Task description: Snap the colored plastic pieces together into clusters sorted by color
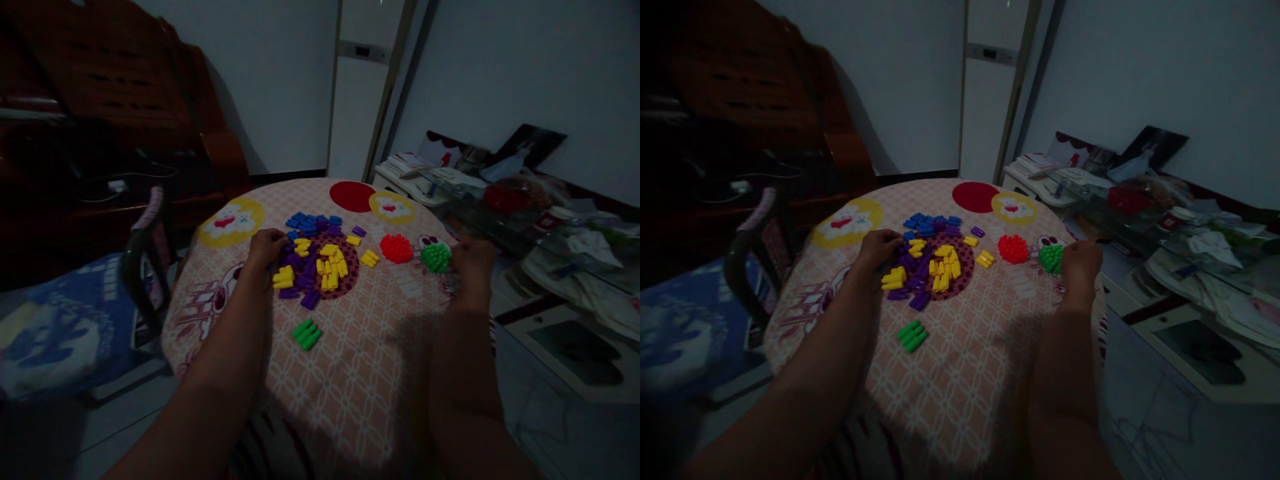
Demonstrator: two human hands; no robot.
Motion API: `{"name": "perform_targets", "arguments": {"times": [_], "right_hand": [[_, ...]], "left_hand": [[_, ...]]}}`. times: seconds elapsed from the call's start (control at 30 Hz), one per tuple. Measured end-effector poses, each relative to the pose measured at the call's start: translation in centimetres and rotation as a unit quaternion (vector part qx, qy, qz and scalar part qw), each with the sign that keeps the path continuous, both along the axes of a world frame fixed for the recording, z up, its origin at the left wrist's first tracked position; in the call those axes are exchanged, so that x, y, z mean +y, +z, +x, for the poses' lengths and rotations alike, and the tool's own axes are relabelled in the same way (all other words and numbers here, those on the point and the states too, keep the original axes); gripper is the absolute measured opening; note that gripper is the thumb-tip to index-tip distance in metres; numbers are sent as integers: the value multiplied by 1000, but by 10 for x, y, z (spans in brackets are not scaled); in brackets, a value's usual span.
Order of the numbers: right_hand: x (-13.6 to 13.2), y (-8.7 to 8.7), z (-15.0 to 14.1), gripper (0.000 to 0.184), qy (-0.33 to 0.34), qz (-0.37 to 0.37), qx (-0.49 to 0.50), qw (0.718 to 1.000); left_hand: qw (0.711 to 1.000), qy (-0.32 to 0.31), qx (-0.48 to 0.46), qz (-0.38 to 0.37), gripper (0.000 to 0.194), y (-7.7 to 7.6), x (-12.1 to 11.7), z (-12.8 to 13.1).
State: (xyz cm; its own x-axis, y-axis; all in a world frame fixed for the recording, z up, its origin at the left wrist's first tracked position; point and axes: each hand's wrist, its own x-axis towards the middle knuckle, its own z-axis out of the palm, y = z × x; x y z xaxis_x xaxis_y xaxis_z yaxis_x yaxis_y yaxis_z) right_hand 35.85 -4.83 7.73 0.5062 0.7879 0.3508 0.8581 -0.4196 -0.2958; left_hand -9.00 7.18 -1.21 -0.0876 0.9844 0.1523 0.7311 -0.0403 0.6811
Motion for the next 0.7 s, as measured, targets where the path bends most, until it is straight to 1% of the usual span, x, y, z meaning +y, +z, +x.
{"name": "perform_targets", "arguments": {"times": [0.03, 0.07, 0.1, 0.17, 0.23, 0.3, 0.33, 0.37, 0.43, 0.47, 0.5, 0.6, 0.7], "right_hand": [[0, 7, -10, 32, 14, 13, 42, 999], [0, 15, -22, 29, 42, 21, 93, 995], [0, 21, -38, 26, 85, 17, 139, 986], [-2, 30, -76, 20, 219, -25, 189, 957], [-6, 31, -120, 16, 382, -84, 185, 902], [-15, 24, -163, 14, 533, -143, 120, 826], [-21, 19, -182, 13, 578, -164, 87, 795], [-28, 11, -198, 17, 614, -176, 59, 767], [-43, -5, -224, 26, 665, -177, 14, 725], [-49, -13, -233, 24, 681, -180, -7, 710], [-55, -20, -239, 20, 689, -181, -26, 702], [-64, -35, -247, 9, 686, -179, -71, 702], [-60, -34, -247, 11, 685, -184, -73, 702]], "left_hand": [[1000, -1, -3, 1, 26, 0, -1, 1], [1000, -1, -6, 1, 26, 0, -1, 1], [1000, -2, -10, 2, 26, 0, -2, 2], [1000, -3, -15, 2, 27, -1, -3, 3], [1000, -5, -12, 6, 26, -1, -4, 3], [1000, -9, -7, 10, 25, 0, -4, 3], [1000, -11, -6, 10, 24, 0, -4, 2], [1000, -14, -7, 10, 24, 0, -5, 2], [1000, -16, -10, 9, 24, 1, -5, 1], [1000, -16, -11, 9, 24, 1, -6, 1], [1000, -15, -12, 10, 24, 1, -6, 1], [1000, -11, -10, 14, 23, 2, -6, 1], [1000, -9, -8, 10, 24, 3, -6, 2]]}}
